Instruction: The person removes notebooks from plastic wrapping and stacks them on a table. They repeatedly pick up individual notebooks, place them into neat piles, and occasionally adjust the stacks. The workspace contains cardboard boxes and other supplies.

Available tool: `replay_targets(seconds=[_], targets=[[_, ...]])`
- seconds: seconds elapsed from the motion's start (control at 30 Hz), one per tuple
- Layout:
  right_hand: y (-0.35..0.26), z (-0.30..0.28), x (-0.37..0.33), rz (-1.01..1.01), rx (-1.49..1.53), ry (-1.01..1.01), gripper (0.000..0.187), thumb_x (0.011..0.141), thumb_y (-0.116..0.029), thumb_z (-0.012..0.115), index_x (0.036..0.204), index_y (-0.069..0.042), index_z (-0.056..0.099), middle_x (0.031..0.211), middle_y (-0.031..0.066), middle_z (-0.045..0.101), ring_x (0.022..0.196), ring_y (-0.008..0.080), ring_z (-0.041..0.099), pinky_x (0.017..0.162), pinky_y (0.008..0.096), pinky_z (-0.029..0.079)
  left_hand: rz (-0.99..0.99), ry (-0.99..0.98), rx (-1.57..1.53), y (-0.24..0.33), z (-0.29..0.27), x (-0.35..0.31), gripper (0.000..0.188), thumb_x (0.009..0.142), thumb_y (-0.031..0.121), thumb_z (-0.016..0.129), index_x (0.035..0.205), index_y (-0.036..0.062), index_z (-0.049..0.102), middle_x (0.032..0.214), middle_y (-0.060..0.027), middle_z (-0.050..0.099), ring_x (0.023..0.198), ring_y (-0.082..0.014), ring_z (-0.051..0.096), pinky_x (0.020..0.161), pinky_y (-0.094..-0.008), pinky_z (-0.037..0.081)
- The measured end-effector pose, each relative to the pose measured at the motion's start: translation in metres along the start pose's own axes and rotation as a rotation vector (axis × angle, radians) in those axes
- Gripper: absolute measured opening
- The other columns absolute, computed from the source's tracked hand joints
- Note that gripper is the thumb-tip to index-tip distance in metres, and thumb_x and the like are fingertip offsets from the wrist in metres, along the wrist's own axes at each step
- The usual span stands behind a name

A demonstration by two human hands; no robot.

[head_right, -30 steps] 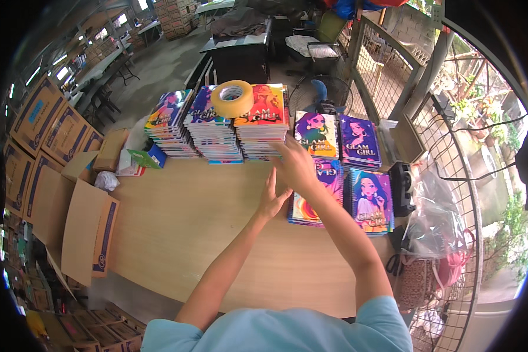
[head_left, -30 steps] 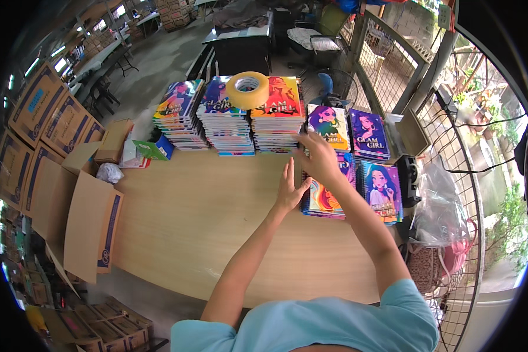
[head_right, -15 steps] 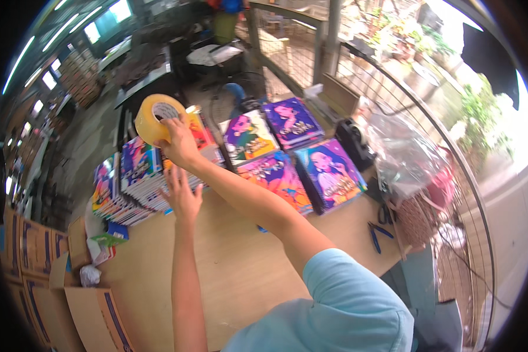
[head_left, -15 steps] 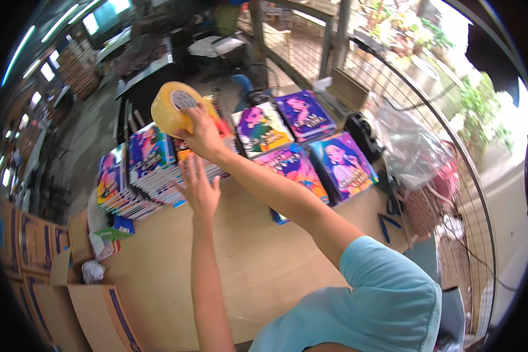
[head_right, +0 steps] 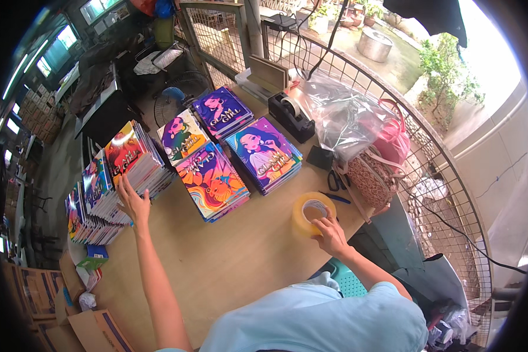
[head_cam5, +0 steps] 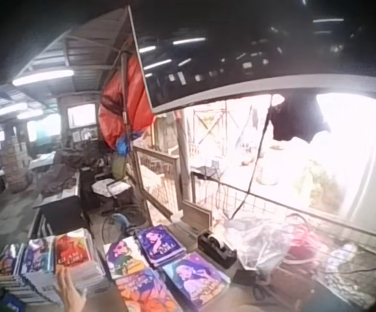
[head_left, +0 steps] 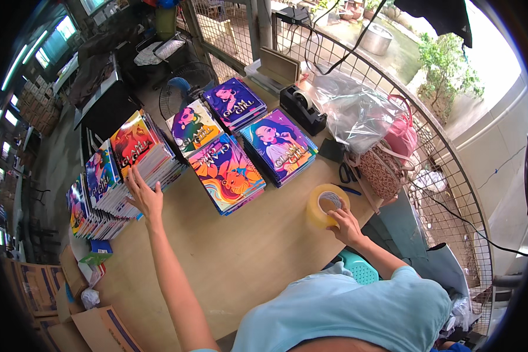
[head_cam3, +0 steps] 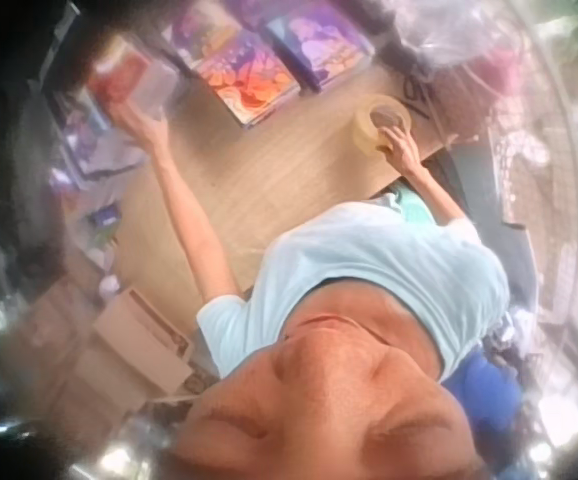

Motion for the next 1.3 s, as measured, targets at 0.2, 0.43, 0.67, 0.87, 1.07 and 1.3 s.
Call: replay_targets(seconds=[0.2,0.43,0.67,0.87,1.07,1.3], targets=[[0.022,-0.003,-0.003,-0.079,-0.004,0.136,0.047,0.061,-0.003,0.075,0.104,-0.003,0.058,0.099,0.014,0.061,0.115,0.0393,0.047,0.09,0.0433,0.045,0.057,0.009,-0.089,-0.007,0.004,0.0,0.09,0.071,0.016,0.074,0.144,0.0174,0.021,0.149,-0.0069,0.021,0.137,-0.0327,0.021,0.095,-0.0715,0.025],[-0.046,-0.034,0.034,-0.277,0.089,0.166,0.041,0.067,-0.007,0.073,0.104,0.002,0.058,0.102,0.0184,0.06,0.123,0.0426,0.041,0.095,0.0445,0.04,0.084,0.19,-0.39,-0.006,-0.016,-0.013,0.096,0.064,0.014,0.075,0.144,0.0074,0.023,0.146,-0.0237,0.022,0.136,-0.0401,0.019,0.111,-0.0452,0.022],[-0.228,0.029,0.06,-0.822,0.199,-0.411,0.044,0.055,-0.004,0.078,0.096,-0.005,0.063,0.097,0.0096,0.064,0.126,0.0415,0.039,0.094,0.0467,0.041,-0.426,-0.485,-1.252,0.036,-0.015,-0.22,0.102,0.075,0.059,0.064,0.147,0.0082,0.011,0.147,-0.0222,0.021,0.136,-0.0369,0.021,0.102,-0.0464,0.036],[-0.346,0.131,-0.007,-1.239,0.255,-0.648,0.059,0.061,-0.013,0.078,0.117,-0.014,0.059,0.118,0.0105,0.058,0.129,0.0381,0.036,0.101,0.0469,0.039,-1.182,-0.306,-1.445,-0.063,-0.013,-0.413,0.065,0.08,0.031,0.066,0.134,0.0089,0.037,0.114,-0.0123,0.057,0.092,-0.0191,0.062,0.059,-0.031,0.055],[-0.396,0.172,-0.033,-1.085,0.39,-0.884,0.058,0.074,-0.023,0.073,0.127,-0.014,0.051,0.124,0.0153,0.054,0.116,0.036,0.049,0.091,0.0435,0.046,-1.503,0.177,-1.332,-0.275,0.01,-0.473,0.057,0.078,0.027,0.07,0.126,0.0105,0.044,0.11,-0.0104,0.056,0.085,-0.0225,0.062,0.064,-0.0371,0.057],[-0.338,0.178,0.019,-0.854,0.354,-0.858,0.05,0.078,-0.025,0.071,0.123,-0.013,0.054,0.114,0.0137,0.06,0.101,0.0336,0.059,0.084,0.0403,0.05,-1.382,0.775,-0.948,-0.53,0.0,-0.439,0.076,0.08,0.033,0.069,0.138,0.0074,0.027,0.136,-0.016,0.036,0.122,-0.0336,0.04,0.094,-0.0489,0.043]])
Point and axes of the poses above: each hand's wrist, its own x-axis towards the middle knuckle, its own z-axis out of the palm, y = z × x, the point moved 10 cm from there along x, towards the middle knuckle
